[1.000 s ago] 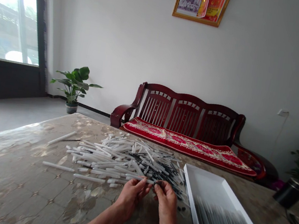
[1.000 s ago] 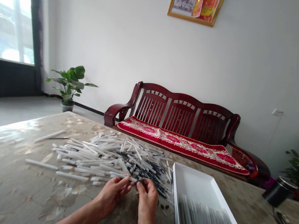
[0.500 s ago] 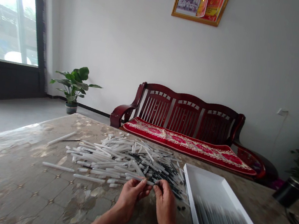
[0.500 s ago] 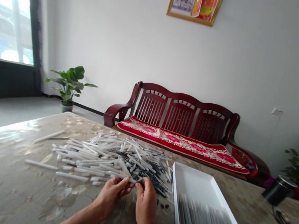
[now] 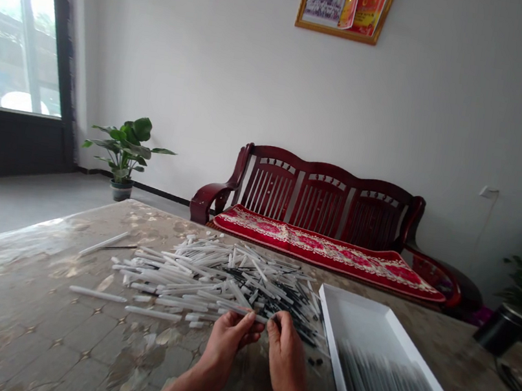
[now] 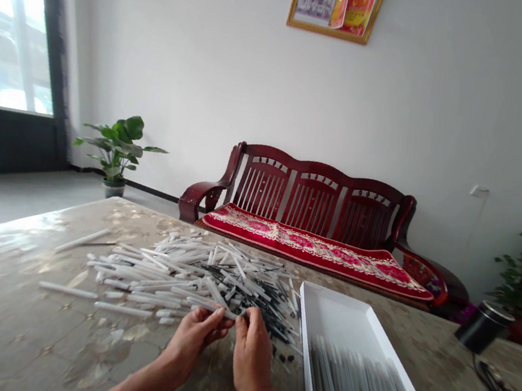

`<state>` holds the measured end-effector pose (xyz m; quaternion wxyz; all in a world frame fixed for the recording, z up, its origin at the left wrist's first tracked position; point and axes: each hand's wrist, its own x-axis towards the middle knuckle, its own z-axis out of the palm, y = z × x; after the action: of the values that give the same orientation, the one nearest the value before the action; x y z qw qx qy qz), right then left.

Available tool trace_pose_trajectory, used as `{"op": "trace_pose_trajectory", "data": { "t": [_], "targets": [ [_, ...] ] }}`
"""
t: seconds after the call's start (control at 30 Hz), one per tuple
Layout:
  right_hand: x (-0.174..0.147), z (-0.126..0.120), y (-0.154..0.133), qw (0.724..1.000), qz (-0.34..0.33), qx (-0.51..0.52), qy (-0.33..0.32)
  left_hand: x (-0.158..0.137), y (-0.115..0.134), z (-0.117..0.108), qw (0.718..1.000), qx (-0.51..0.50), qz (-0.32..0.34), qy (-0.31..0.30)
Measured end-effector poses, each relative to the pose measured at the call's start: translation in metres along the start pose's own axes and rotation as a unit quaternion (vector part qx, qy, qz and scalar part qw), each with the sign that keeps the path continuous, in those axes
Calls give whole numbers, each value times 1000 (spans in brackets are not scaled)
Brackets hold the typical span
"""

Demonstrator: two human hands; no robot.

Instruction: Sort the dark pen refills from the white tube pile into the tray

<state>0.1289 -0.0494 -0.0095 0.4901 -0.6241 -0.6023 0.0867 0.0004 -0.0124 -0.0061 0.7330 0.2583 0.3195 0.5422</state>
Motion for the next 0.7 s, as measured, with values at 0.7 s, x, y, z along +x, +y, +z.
{"op": "trace_pose_trajectory", "data": {
  "t": [0.7],
  "targets": [
    [4, 3, 10, 985, 57, 163, -18, -6, 5, 4, 1000, -10, -3, -14]
  ]
}}
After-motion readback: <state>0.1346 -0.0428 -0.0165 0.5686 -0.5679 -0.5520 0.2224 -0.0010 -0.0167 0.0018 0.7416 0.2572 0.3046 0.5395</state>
